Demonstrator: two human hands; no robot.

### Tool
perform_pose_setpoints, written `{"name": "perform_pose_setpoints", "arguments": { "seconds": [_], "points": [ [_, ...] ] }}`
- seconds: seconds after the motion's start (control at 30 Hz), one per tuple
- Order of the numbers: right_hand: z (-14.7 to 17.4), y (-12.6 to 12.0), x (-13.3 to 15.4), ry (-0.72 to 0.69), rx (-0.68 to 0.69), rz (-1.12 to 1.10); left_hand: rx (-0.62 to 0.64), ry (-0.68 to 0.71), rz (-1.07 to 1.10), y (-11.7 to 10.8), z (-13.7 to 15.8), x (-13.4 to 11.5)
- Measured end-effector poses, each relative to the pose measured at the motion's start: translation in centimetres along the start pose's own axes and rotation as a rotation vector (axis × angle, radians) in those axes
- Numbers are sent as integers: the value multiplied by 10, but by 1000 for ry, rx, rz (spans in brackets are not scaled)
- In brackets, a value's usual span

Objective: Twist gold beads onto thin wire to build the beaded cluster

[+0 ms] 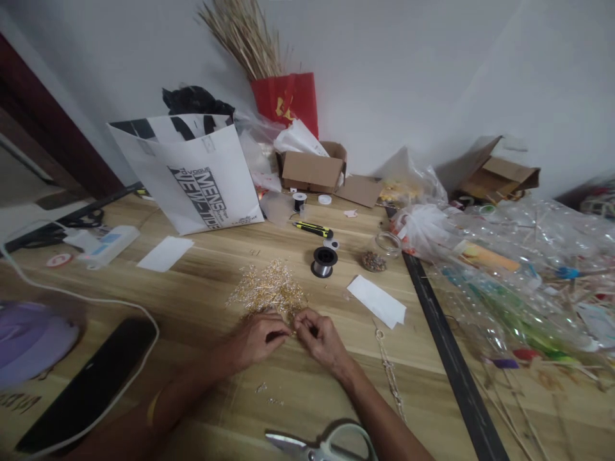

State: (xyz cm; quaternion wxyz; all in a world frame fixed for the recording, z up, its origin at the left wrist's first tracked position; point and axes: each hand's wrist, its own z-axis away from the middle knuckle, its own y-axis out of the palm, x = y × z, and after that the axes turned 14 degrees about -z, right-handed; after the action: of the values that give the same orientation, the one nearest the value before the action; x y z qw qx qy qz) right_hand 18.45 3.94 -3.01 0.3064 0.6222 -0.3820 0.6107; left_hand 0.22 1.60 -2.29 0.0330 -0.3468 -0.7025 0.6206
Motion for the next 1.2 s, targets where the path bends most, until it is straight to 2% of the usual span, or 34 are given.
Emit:
{"name": "perform_pose_setpoints", "arguments": {
  "seconds": [0.33, 0.67, 0.87, 1.03, 1.2],
  "points": [
    [-3, -4, 0, 108, 30, -194, 30, 63, -38, -7, 0, -5],
    [-6, -13, 4, 158, 151, -238, 49, 125, -14, -7, 0, -2],
    [-7, -15, 2, 198, 199, -203, 102, 184, -119, -15, 3, -7],
    [-6, -14, 2, 151, 220, -172, 135, 212, -151, -19, 5, -11],
    [-6, -14, 4, 120, 255, -171, 134, 153, -24, -23, 3, -7]
  ]
}}
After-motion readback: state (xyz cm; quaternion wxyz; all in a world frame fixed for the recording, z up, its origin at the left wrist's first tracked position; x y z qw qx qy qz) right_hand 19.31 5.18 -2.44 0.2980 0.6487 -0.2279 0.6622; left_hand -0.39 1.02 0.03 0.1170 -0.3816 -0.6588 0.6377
